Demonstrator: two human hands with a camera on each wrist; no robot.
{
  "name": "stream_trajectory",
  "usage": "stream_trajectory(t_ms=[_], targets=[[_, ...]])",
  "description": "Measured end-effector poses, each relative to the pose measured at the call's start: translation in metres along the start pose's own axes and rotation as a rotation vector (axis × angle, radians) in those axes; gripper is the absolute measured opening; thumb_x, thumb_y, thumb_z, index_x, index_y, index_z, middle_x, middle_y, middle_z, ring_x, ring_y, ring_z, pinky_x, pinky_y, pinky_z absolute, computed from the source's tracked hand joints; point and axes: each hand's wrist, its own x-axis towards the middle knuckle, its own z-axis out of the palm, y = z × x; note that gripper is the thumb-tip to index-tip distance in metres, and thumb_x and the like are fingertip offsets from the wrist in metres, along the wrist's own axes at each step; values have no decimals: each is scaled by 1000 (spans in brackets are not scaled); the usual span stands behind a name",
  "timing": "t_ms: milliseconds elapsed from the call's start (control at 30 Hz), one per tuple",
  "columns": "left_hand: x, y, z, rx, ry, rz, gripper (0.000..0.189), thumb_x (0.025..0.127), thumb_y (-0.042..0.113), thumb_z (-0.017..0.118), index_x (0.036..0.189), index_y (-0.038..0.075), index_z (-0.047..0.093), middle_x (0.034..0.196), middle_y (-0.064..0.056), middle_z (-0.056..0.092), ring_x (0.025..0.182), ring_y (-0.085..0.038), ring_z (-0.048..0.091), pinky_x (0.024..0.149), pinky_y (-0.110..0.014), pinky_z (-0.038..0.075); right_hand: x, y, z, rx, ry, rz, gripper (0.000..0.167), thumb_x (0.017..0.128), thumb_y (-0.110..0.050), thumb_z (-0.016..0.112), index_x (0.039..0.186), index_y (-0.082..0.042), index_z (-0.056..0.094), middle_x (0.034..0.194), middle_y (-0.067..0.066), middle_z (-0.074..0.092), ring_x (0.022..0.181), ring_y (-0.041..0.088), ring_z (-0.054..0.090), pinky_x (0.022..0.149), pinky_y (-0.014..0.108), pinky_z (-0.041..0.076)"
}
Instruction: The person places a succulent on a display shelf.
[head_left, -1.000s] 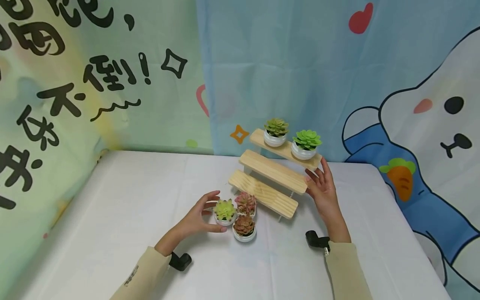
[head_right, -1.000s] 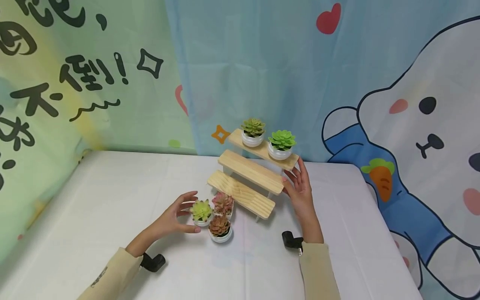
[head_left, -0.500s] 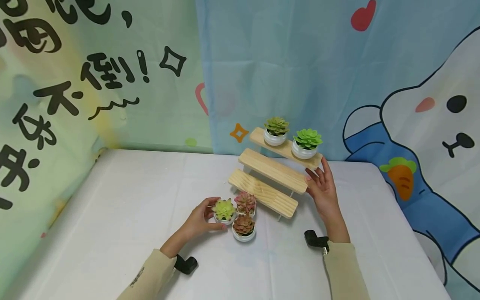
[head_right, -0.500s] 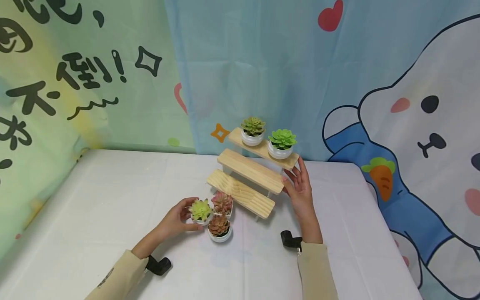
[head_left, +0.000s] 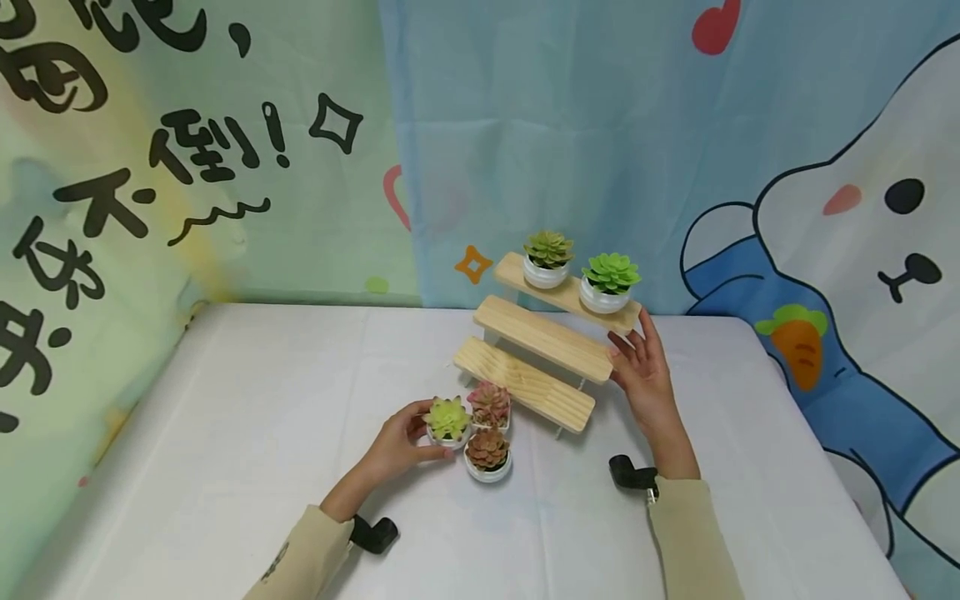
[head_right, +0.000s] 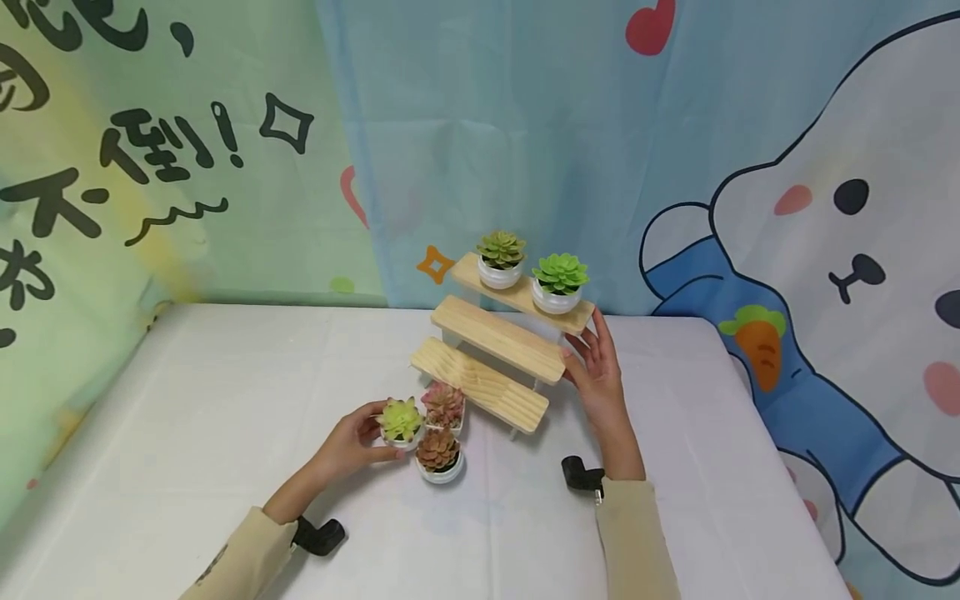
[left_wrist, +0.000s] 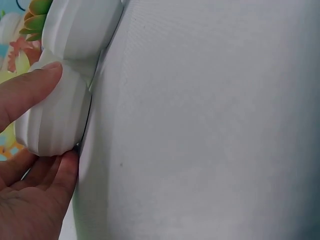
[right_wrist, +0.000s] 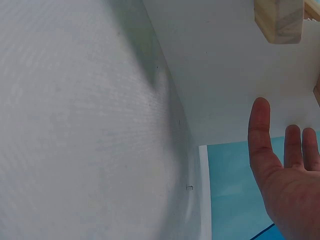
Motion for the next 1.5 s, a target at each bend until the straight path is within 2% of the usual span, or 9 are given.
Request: stream_trajectory(t_ms=[100,200,300,500,733,967,1233,1500], targets=[[1,1,1,-7,13,-14,68,76,0,82,134,-12,47,131,-25,54,121,-36,53,103,-40,45,2,-1,-1,0,-6,0,73,102,-11,52,157,-36,11,152,7,30,143,32,25,82,16,51],[1,2,2,-11,29,-35,68,75,-1,82,133,-12,48,130,-25,54,119,-35,54,102,-39,46,3,-2,-1,-3,-5,8,73,102,-11,51,157,-36,10,150,5,31,142,29,27,83,17,51],[-1,3,3,-25,37,-51,69,74,-2,83,133,-12,47,130,-25,53,117,-34,55,100,-35,47,1,-2,0,-7,-4,13,73,102,-11,50,158,-36,9,149,2,32,142,26,28,83,17,51],[-3,2,3,-48,51,-71,70,74,-1,83,133,-12,47,129,-24,53,113,-28,57,96,-28,49,0,-3,1,-12,-4,18,73,103,-11,49,157,-36,8,150,3,31,144,32,25,83,16,50],[-7,2,3,-79,79,-100,69,77,1,81,134,-12,45,127,-25,53,104,-21,58,89,-22,50,-1,-1,1,-6,11,38,73,102,-12,51,157,-38,10,148,0,33,139,21,32,81,17,51],[-8,7,0,-102,117,-77,68,77,-2,80,135,-11,44,126,-23,54,109,-27,59,92,-27,51,0,-1,0,-6,4,24,73,102,-12,51,157,-38,10,150,3,31,141,24,31,82,17,51],[-8,14,-1,-99,206,-73,67,77,-2,80,135,-11,46,129,-23,54,109,-26,57,96,-30,49,2,0,0,-8,8,18,73,102,-12,52,157,-38,12,150,4,32,137,18,34,81,16,51],[0,25,-8,-95,197,-66,69,79,0,79,138,-10,43,127,-23,55,109,-25,58,95,-33,50,1,0,1,-15,14,38,73,103,-11,50,157,-39,10,150,2,31,143,29,27,80,17,51]])
